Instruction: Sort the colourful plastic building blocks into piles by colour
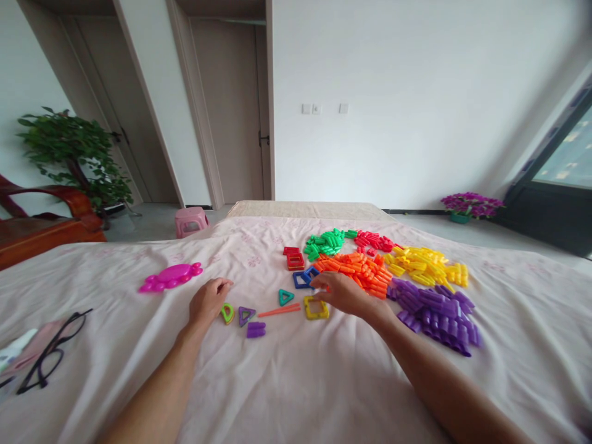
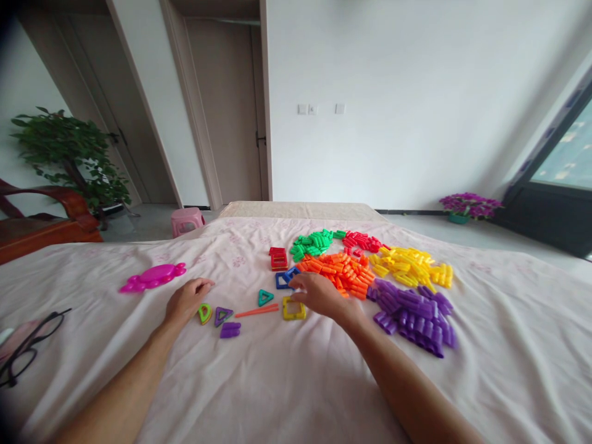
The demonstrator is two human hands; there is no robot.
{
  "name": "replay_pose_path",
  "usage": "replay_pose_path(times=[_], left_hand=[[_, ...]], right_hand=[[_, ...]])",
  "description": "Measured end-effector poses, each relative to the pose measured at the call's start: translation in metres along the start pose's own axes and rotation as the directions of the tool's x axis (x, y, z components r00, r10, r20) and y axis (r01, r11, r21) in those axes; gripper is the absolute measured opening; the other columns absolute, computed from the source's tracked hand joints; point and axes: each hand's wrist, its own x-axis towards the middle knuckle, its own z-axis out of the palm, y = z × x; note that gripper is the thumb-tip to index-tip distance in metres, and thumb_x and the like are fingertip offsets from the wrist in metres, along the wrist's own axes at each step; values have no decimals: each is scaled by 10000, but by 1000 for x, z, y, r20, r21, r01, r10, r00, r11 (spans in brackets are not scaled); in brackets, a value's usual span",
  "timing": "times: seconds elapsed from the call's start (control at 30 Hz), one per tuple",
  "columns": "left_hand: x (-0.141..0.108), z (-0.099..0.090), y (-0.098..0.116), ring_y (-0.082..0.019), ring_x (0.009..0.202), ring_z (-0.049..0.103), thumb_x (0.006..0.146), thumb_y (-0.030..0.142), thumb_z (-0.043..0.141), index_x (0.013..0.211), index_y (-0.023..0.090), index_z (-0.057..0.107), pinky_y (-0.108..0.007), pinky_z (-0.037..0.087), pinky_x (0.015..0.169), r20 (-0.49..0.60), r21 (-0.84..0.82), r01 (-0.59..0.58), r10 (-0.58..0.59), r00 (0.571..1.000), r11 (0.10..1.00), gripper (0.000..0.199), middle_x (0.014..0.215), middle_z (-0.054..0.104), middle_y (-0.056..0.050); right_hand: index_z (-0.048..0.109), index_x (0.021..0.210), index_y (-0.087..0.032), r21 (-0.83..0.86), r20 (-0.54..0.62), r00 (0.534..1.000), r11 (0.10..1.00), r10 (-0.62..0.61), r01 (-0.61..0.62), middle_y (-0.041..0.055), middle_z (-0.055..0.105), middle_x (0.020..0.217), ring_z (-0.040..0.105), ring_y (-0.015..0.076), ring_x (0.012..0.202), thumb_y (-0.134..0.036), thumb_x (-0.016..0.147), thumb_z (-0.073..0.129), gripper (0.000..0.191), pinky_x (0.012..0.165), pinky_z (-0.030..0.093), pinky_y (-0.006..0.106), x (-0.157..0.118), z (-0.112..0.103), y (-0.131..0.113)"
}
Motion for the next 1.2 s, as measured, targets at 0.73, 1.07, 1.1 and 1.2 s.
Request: replay_pose_path(times=[0.73, 1.07, 1.1, 1.2], left_hand=[[-1, -1, 1, -173, 962, 650, 886, 308, 463, 1014, 262, 710, -244, 425, 781, 2, 6, -4, 4, 1000, 1000, 282, 1085, 727, -11], [-2, -1, 2, -166, 930, 650, 885, 315, 464, 1014, 265, 713, -238, 423, 759, 0, 14, 4, -4, 1000, 1000, 285, 1077, 731, -9], [-2, -1, 2, -166, 931, 650, 885, 311, 462, 1017, 262, 712, -238, 423, 759, 3, 11, 5, -5, 1000, 1000, 287, 1081, 730, -10], [-1, 0, 1, -164, 926, 651, 886, 306, 460, 1022, 257, 711, -236, 422, 755, 7, 6, 0, 0, 1000, 1000, 289, 1087, 730, -11]], right_hand=[[718, 1024, -231, -366, 1, 1000, 930, -29, 27, 80, 713, 965, 599, 261, 1017, -191, 791, 627, 254, 801, 424, 297, 57, 13, -18], [672, 1159, -237, -213, -141, 987, 972, 71, -101, 65, 663, 1095, 579, 238, 1039, -360, 826, 697, 356, 758, 431, 275, 49, 21, -8], [662, 1180, -230, -212, -163, 984, 972, 69, -103, 76, 643, 1137, 566, 245, 1066, -355, 812, 710, 392, 772, 436, 280, 48, 21, -7], [634, 1239, -204, -178, -167, 984, 980, 63, -93, 92, 612, 1191, 545, 247, 1102, -271, 783, 726, 471, 839, 443, 294, 47, 24, -3]])
